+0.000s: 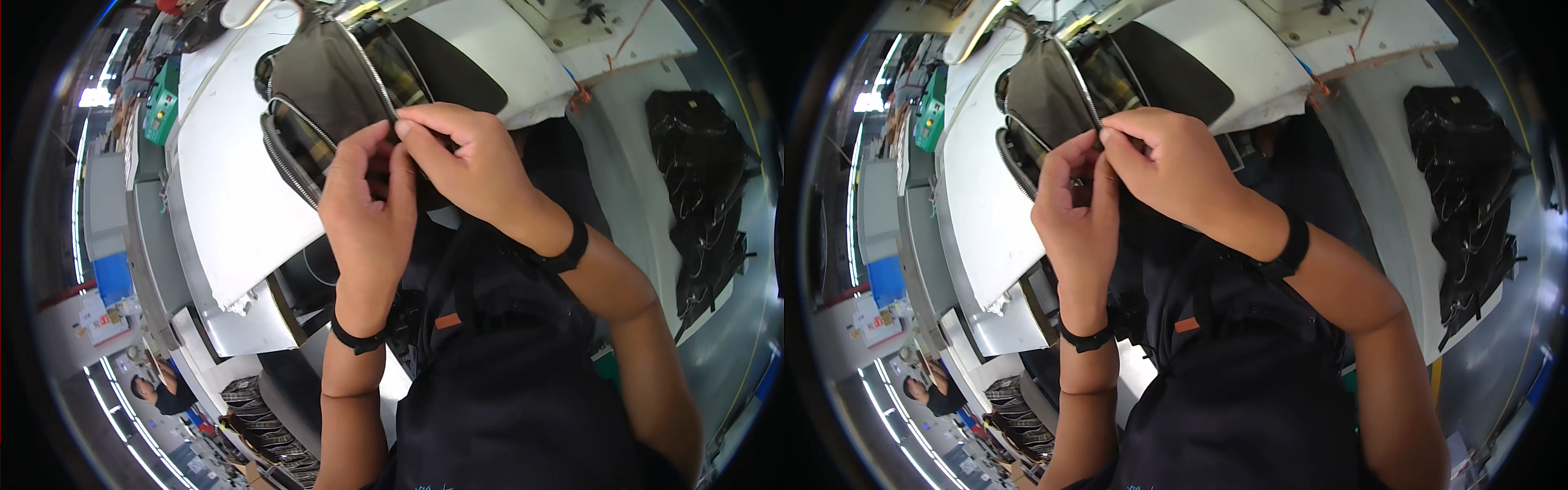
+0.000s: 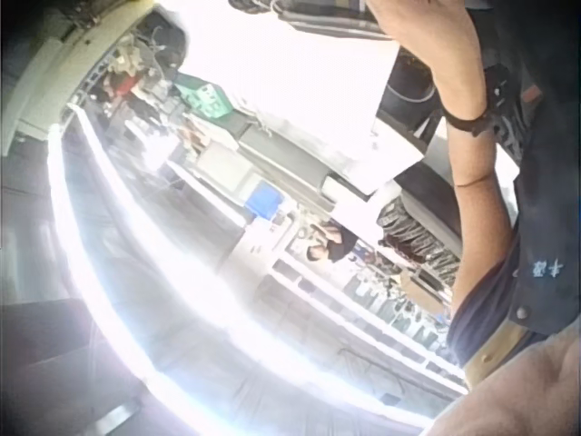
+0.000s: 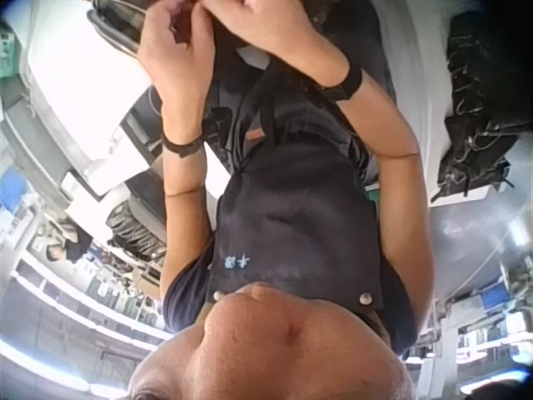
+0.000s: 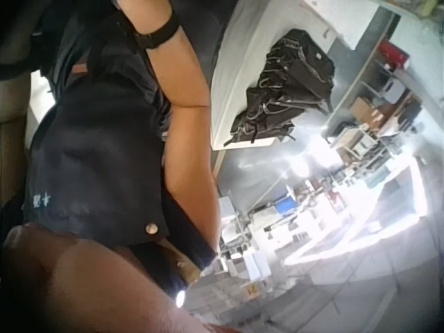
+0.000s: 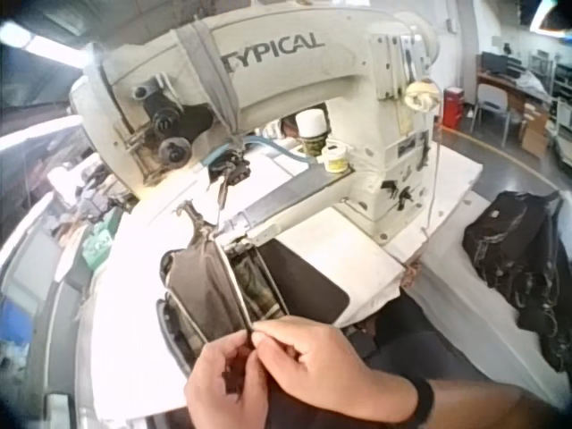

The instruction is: Sewing a dark-colored fabric bag using an industrial sewing machine at a workstation.

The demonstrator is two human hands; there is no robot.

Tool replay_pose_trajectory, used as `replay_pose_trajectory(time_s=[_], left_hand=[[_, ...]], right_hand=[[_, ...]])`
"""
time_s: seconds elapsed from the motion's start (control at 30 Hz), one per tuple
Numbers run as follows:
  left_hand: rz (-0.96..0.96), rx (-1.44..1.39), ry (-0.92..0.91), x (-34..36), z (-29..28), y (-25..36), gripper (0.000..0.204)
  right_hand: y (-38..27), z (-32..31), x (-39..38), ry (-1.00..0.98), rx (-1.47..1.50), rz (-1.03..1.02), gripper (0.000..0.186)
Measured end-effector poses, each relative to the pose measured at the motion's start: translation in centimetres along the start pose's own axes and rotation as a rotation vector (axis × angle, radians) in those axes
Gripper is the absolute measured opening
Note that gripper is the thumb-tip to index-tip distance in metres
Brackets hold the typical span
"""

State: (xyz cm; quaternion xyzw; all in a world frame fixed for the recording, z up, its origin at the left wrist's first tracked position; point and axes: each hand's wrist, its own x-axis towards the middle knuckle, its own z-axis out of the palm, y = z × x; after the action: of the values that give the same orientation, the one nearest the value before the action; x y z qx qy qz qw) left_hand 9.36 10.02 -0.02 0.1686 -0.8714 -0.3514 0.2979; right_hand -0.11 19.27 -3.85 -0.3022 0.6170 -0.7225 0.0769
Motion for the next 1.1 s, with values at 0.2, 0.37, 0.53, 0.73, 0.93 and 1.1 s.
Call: replay_pose_trajectory(time_s=[0.2,0.37,0.53,0.73,0.93,1.1], left_hand=[[0.097,0.107,0.008,-0.9,0.5,-0.3,0.035],[0.109,0.145,-0.025,-1.6,0.1,0.0,0.040],[0.151,0.198,-0.037,-2.2,0.1,0.1,0.039],[0.180,0.179,-0.071,-3.1,0.0,0.1,0.043],[0.167,0.124,-0.118,-3.7,0.0,0.6,0.045],[0.180,0.138,-0.152,-3.6,-0.3,0.8,0.047]], right_hand=[[-0.3,-1.3,1.0,-0.104,0.207,0.226,0.023],[-0.8,-1.1,1.8,-0.158,0.214,0.295,0.023],[-1.4,-0.3,1.7,-0.126,0.174,0.282,0.022],[-1.5,0.6,1.3,-0.064,0.148,0.248,0.027],[-1.6,1.5,1.1,-0.042,0.117,0.184,0.038],[-1.8,1.4,0.9,-0.009,0.105,0.167,0.039]])
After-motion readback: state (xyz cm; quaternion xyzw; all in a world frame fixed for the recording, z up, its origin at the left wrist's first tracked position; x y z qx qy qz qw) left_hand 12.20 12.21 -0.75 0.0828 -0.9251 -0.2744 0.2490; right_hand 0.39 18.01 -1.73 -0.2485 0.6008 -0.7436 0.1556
